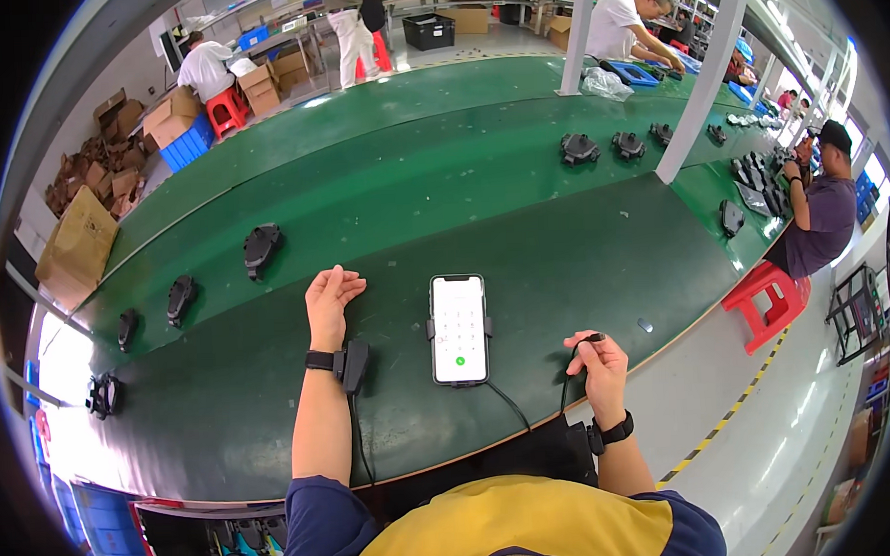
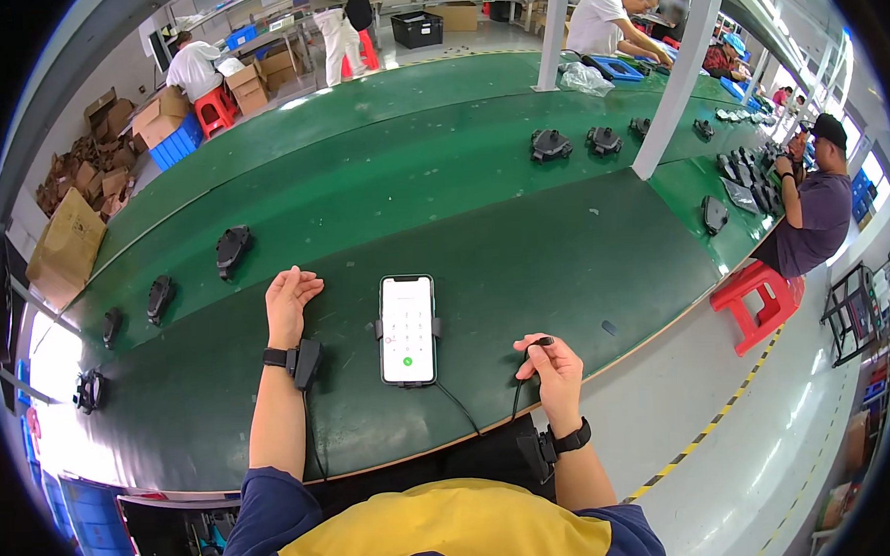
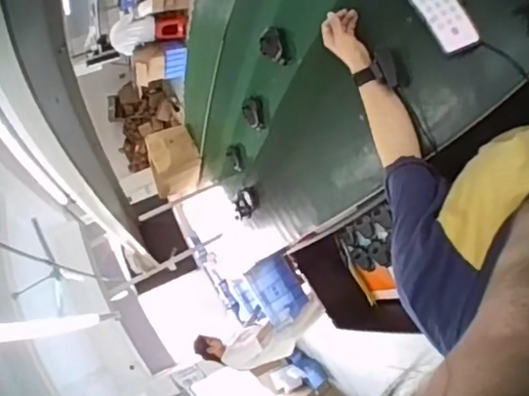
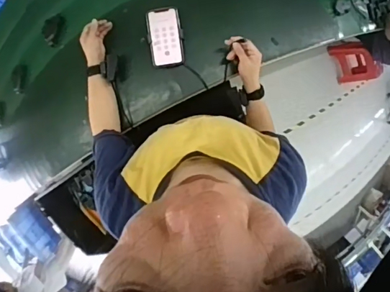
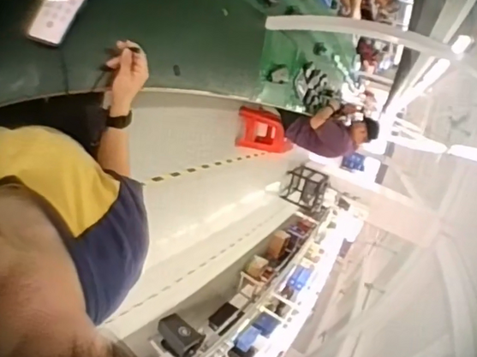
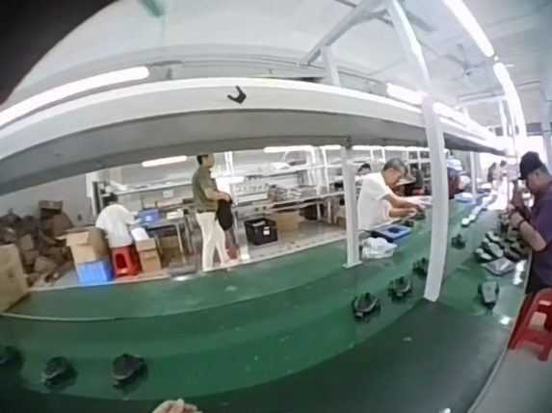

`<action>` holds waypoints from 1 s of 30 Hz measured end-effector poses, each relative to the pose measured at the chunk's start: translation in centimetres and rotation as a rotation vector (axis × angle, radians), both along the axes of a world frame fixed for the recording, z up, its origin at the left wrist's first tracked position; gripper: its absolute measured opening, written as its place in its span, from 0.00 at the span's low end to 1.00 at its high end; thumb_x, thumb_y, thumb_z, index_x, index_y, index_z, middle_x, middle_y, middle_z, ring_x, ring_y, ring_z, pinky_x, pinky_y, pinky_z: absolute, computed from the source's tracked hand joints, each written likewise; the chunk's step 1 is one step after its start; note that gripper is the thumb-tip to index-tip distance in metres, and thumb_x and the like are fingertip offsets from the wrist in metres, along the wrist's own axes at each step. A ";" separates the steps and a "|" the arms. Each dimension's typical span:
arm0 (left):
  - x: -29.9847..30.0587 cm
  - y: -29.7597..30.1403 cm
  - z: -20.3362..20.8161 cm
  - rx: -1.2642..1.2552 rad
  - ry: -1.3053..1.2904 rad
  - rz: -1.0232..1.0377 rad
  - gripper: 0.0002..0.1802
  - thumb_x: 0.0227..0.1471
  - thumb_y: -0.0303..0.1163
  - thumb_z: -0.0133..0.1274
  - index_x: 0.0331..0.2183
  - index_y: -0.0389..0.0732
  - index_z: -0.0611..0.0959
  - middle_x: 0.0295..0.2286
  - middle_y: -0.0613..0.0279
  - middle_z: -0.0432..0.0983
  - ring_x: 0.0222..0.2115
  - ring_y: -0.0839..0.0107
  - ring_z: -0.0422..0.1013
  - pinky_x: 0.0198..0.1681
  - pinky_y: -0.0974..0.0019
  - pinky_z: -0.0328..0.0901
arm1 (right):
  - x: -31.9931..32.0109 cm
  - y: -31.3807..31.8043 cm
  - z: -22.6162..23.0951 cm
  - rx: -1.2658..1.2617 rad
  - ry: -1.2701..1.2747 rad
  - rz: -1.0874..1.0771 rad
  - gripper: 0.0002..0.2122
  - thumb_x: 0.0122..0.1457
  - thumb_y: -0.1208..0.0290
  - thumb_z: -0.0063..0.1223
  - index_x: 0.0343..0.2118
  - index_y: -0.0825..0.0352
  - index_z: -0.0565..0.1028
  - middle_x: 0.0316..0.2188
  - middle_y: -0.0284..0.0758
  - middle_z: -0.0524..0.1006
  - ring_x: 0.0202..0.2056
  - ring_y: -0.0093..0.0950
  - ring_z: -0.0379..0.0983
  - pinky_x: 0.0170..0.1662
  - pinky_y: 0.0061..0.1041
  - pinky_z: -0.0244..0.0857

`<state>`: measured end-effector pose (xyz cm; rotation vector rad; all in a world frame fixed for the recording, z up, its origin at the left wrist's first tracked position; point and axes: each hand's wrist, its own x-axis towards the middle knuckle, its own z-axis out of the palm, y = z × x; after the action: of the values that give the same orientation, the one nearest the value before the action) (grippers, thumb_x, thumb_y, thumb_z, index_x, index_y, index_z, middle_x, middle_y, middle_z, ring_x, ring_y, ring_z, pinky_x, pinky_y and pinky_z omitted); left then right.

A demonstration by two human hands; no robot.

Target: Assembling and testing car phone holders on an assembly line.

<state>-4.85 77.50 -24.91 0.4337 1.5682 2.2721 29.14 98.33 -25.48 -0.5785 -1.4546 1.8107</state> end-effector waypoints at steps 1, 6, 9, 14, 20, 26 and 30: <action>0.0 0.0 0.0 0.002 0.001 0.001 0.11 0.54 0.34 0.46 0.27 0.36 0.74 0.26 0.57 0.74 0.28 0.67 0.73 0.35 0.66 0.69 | -0.1 0.1 0.0 0.009 0.003 -0.006 0.07 0.56 0.78 0.43 0.36 0.72 0.71 0.31 0.39 0.76 0.17 0.19 0.68 0.25 0.16 0.62; 0.2 -0.7 1.3 0.005 0.016 0.108 0.10 0.54 0.33 0.46 0.27 0.36 0.73 0.26 0.57 0.74 0.28 0.68 0.73 0.35 0.66 0.69 | -0.4 0.2 0.1 -0.004 0.003 0.003 0.07 0.56 0.77 0.44 0.36 0.72 0.71 0.31 0.39 0.76 0.18 0.19 0.68 0.24 0.15 0.60; 3.1 0.7 6.4 0.029 0.114 0.015 0.09 0.54 0.32 0.45 0.27 0.36 0.73 0.26 0.56 0.74 0.28 0.68 0.72 0.35 0.66 0.68 | -0.1 0.5 0.1 0.001 0.001 0.015 0.07 0.56 0.76 0.44 0.36 0.71 0.71 0.31 0.39 0.76 0.18 0.19 0.68 0.25 0.15 0.60; 12.9 2.5 12.6 -0.016 0.409 -0.480 0.07 0.51 0.28 0.47 0.25 0.35 0.74 0.27 0.56 0.74 0.28 0.66 0.72 0.33 0.66 0.66 | 0.7 1.1 -0.1 0.004 -0.024 0.006 0.07 0.56 0.76 0.44 0.37 0.71 0.71 0.30 0.39 0.76 0.18 0.19 0.68 0.25 0.15 0.60; 20.4 1.6 13.2 0.215 0.650 -1.880 0.12 0.48 0.38 0.54 0.34 0.43 0.77 0.37 0.53 0.74 0.35 0.64 0.71 0.36 0.65 0.66 | 0.2 1.0 0.2 0.022 -0.029 0.036 0.07 0.56 0.77 0.44 0.36 0.72 0.71 0.30 0.39 0.76 0.18 0.19 0.68 0.26 0.15 0.61; 22.4 2.1 13.6 0.540 0.632 -1.929 0.22 0.48 0.44 0.52 0.35 0.34 0.72 0.29 0.52 0.70 0.29 0.54 0.68 0.33 0.61 0.64 | 0.7 1.6 0.1 0.033 -0.032 0.027 0.07 0.56 0.77 0.43 0.36 0.72 0.71 0.30 0.39 0.75 0.18 0.19 0.68 0.26 0.16 0.61; 22.4 1.8 13.7 0.538 0.659 -1.957 0.29 0.45 0.49 0.53 0.40 0.35 0.68 0.32 0.52 0.68 0.31 0.52 0.65 0.33 0.60 0.62 | 0.5 1.4 0.2 0.020 -0.033 0.034 0.07 0.56 0.77 0.42 0.36 0.72 0.71 0.30 0.39 0.76 0.18 0.19 0.68 0.26 0.16 0.61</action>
<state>17.50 79.32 -11.25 1.8334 0.0333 0.7802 29.59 99.76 -25.25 -0.5794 -1.5115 1.8182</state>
